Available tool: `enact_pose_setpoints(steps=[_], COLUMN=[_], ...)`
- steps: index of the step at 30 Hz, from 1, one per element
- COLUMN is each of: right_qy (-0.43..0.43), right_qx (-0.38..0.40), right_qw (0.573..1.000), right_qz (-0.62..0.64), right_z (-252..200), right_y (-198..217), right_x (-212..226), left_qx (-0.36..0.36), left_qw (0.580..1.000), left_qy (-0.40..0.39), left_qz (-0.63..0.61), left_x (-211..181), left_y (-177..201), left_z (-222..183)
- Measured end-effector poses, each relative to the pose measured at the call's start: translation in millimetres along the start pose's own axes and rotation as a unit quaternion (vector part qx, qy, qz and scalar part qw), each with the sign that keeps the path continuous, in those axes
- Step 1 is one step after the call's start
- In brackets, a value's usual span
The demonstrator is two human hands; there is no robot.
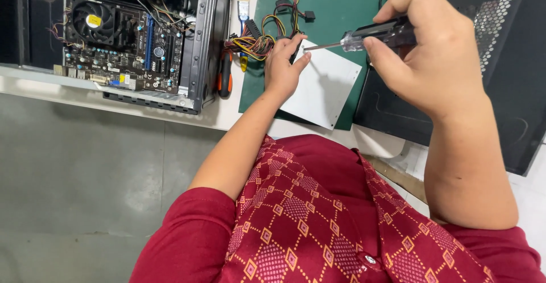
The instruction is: Disassembling a computer power supply unit by removing screws with a screwdriver and lifting the metal casing to expose internal components.
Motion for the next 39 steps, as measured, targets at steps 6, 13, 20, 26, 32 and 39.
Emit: enact_pose_setpoints(steps=[6,13,20,26,32,39], right_qy=[-0.006,-0.009,-0.004,-0.003,-0.038,-0.089], right_qx=[-0.009,-0.006,-0.006,0.002,0.008,0.039], right_qw=[1.0,1.0,0.999,1.0,0.999,0.995], right_qz=[-0.007,-0.012,-0.034,-0.021,-0.001,0.02], right_z=[-1.2,-3.8,-18.4,-45.4,-82.2,-111.5], right_y=[5.5,-5.2,-6.2,-7.2,-18.7,-37.5], right_x=[-1.4,-8.6,-14.9,-5.9,-7.6,-23.9], left_qx=[0.005,0.004,0.005,0.005,0.005,-0.003], left_qw=[1.0,1.0,1.0,1.0,1.0,0.999], left_qy=[0.015,0.015,0.011,0.009,0.011,0.006], left_qz=[0.003,0.011,0.014,0.02,0.021,0.033], left_x=[0.9,1.6,3.7,2.6,1.9,-3.5], left_y=[-0.5,-0.7,-1.2,-0.6,-0.3,2.7], left_z=[-0.7,-0.8,0.0,0.8,0.4,-1.0])
Point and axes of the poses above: each hand's wrist, its own z-axis towards the middle knuckle, its own y-axis out of the back of the hand, x = y × z, the point moved 8 cm from there along z, towards the middle knuckle, and after that the axes turned 9 degrees about -z, right-handed, at the moved point
